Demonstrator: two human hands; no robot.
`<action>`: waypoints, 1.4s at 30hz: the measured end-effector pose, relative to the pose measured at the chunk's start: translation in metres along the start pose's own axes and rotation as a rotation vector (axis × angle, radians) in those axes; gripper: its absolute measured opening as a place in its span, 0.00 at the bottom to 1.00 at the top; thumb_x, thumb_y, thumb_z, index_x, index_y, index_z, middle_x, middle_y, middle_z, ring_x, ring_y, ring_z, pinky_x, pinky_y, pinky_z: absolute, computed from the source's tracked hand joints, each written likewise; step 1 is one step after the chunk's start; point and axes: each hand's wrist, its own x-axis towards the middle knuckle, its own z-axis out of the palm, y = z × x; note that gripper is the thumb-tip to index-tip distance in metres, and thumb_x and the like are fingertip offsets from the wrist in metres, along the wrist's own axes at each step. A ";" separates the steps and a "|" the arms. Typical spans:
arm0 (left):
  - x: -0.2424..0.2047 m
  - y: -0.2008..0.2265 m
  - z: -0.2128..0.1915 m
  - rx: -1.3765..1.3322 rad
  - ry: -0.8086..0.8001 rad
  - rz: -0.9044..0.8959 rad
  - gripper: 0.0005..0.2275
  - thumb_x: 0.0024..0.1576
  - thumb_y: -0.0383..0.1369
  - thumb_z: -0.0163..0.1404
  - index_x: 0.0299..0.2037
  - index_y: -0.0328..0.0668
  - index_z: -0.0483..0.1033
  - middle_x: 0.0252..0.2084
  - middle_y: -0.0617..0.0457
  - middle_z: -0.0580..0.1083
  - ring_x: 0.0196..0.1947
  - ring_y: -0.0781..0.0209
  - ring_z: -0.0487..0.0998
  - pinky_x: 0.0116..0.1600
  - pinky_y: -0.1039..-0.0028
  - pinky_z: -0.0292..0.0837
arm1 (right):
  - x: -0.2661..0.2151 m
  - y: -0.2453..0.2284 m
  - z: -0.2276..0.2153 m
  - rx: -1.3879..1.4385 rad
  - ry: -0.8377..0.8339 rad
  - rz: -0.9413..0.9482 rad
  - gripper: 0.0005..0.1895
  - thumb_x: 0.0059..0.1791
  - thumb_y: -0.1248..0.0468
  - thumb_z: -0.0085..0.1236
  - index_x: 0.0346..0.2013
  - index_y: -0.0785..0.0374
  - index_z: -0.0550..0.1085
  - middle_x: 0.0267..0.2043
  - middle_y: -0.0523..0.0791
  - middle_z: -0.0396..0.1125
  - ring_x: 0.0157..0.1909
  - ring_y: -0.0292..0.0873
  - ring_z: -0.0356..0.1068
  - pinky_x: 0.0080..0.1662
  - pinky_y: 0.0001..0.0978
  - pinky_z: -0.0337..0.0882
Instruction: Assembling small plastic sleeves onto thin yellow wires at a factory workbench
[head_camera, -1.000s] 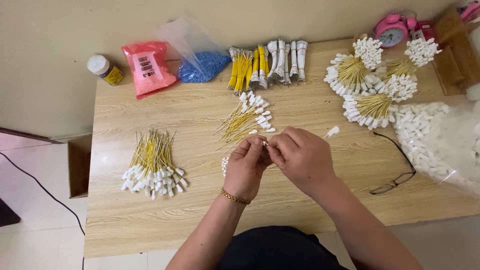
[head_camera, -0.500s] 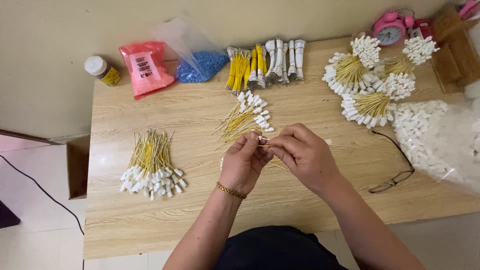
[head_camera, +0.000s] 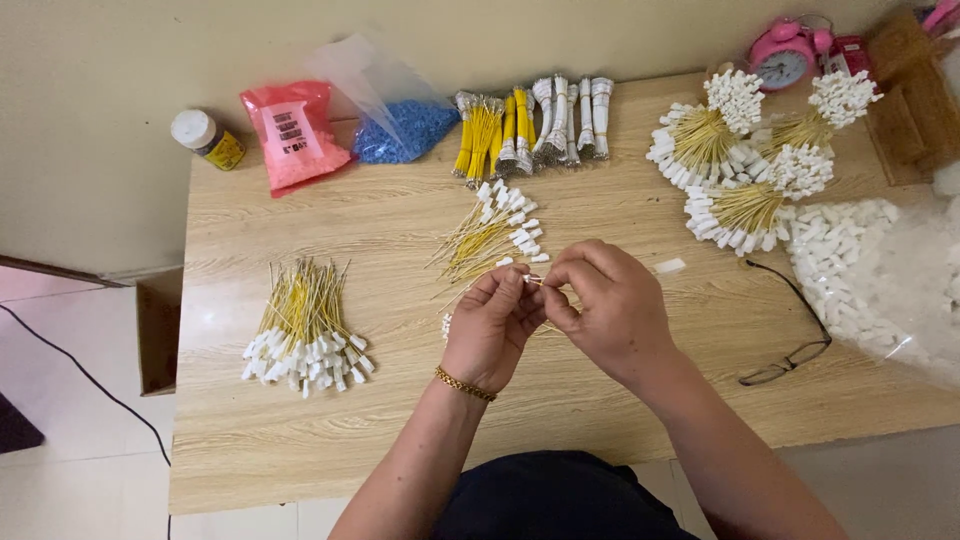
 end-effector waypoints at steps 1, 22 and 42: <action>-0.001 0.001 0.002 0.000 0.000 0.000 0.07 0.60 0.32 0.49 0.42 0.37 0.73 0.34 0.49 0.77 0.33 0.59 0.81 0.40 0.71 0.80 | -0.001 0.000 0.001 0.000 0.000 0.000 0.08 0.40 0.72 0.62 0.24 0.58 0.71 0.30 0.42 0.66 0.33 0.45 0.71 0.37 0.34 0.71; 0.008 -0.010 -0.011 0.121 0.051 0.082 0.07 0.60 0.31 0.49 0.43 0.35 0.74 0.34 0.48 0.77 0.33 0.60 0.81 0.41 0.73 0.80 | -0.005 0.007 0.010 -0.220 -0.004 -0.064 0.09 0.39 0.71 0.58 0.22 0.55 0.68 0.29 0.40 0.64 0.29 0.43 0.69 0.33 0.32 0.69; 0.022 -0.024 -0.040 0.276 0.165 0.122 0.06 0.59 0.26 0.49 0.43 0.31 0.74 0.33 0.45 0.76 0.31 0.59 0.80 0.39 0.74 0.80 | -0.016 0.025 0.029 0.020 -0.206 0.112 0.07 0.42 0.67 0.59 0.24 0.55 0.68 0.31 0.39 0.65 0.31 0.40 0.71 0.33 0.28 0.71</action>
